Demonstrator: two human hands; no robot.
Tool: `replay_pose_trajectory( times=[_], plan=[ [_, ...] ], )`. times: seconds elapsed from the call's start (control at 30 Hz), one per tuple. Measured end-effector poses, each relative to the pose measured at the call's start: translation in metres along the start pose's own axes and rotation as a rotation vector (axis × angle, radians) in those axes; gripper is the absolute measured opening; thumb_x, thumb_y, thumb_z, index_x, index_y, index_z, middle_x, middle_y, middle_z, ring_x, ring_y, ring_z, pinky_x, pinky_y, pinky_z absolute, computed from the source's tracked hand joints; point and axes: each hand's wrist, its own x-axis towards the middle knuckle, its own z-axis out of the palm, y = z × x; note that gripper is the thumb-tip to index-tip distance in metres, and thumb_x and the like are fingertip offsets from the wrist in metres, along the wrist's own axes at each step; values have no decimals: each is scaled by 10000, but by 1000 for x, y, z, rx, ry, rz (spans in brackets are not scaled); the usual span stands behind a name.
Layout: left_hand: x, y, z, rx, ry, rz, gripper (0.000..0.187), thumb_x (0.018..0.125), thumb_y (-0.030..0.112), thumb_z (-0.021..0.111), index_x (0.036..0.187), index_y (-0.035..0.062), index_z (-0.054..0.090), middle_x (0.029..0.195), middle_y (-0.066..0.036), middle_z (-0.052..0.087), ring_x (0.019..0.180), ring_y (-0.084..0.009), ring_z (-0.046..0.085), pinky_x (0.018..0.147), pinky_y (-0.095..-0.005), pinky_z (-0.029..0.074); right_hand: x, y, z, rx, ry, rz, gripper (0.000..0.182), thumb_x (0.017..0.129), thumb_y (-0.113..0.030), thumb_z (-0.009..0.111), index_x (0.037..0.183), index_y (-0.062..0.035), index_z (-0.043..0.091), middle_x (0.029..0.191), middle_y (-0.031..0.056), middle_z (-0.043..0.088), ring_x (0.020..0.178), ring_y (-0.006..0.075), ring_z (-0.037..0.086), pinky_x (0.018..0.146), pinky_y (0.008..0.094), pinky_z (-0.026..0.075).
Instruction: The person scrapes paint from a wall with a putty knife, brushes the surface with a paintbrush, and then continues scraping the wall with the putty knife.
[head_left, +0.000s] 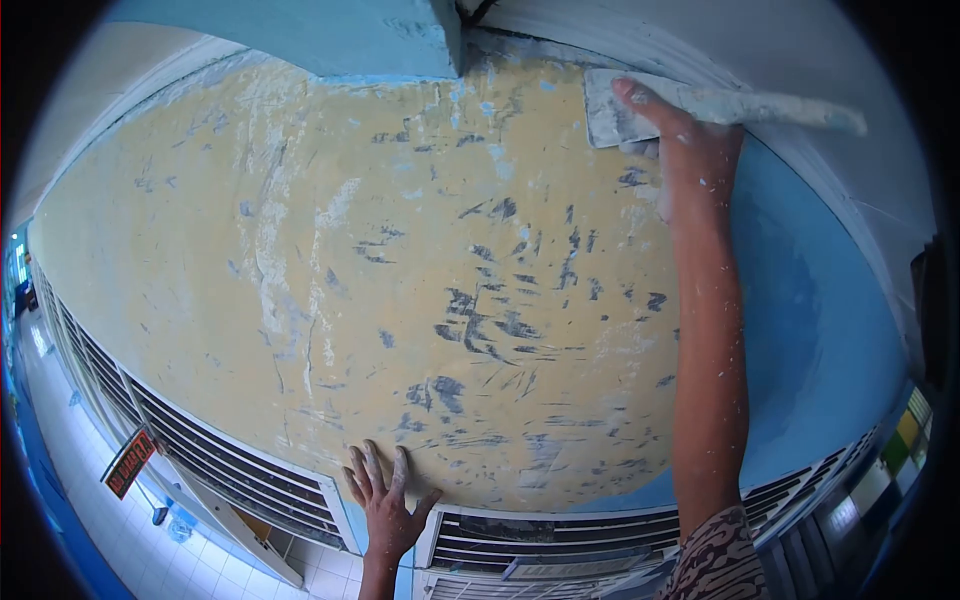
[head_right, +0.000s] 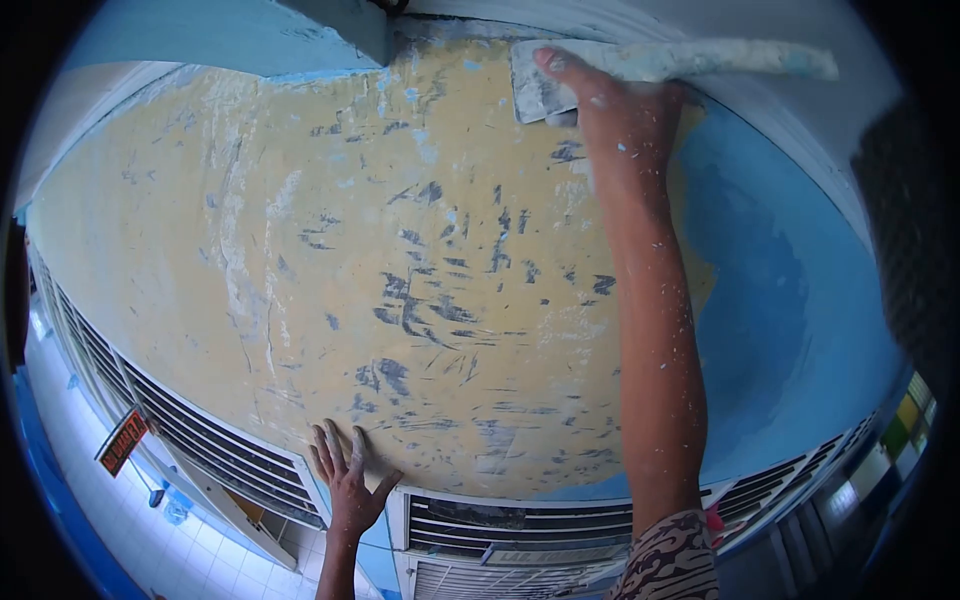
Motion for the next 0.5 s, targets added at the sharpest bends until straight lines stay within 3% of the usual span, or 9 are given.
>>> replay_pose_trajectory(
  times=[0.03,0.1,0.2,0.3,0.4,0.5],
  plan=[
    [-1,-1,-1,10,-6,9,1003,767,474,828,1564,118,334,1651,-286,24,1530,-462,-46,1206,-608,5,2,-6,-1,4,-2,1,561,685,-150,903,1134,45,630,1004,152,699,832,210,700,636,329,569],
    [-2,-1,-1,17,0,9,998,771,474,825,1564,119,334,1651,-285,27,1531,-461,-45,1206,-607,9,5,-24,-7,-5,-107,278,549,685,-141,897,1129,50,636,1010,148,707,830,201,703,607,331,574],
    [0,2,0,4,2,1,983,779,474,819,1561,118,342,1650,-285,34,1532,-459,-43,1207,-604,16,-7,5,16,-20,-9,104,539,687,-145,896,1119,51,641,1009,151,714,829,198,707,601,323,575],
    [-2,1,-3,16,-8,-3,966,785,476,815,1554,114,357,1650,-286,39,1532,-459,-40,1208,-602,20,-10,-8,16,70,-169,169,541,691,-147,895,1118,62,637,1007,157,713,830,206,709,625,316,576],
    [-2,1,-1,8,3,-7,948,789,484,808,1546,113,375,1649,-285,45,1533,-456,-28,1209,-604,17,-1,-17,13,89,-99,331,538,698,-143,889,1118,73,630,1012,160,710,791,203,704,642,309,576],
    [-2,1,-3,16,-15,-16,946,788,485,809,1545,116,377,1651,-280,49,1533,-454,-22,1210,-604,16,-22,-5,38,83,-85,168,506,701,-100,883,1094,91,627,989,153,703,780,208,701,635,307,575]
  ],
)
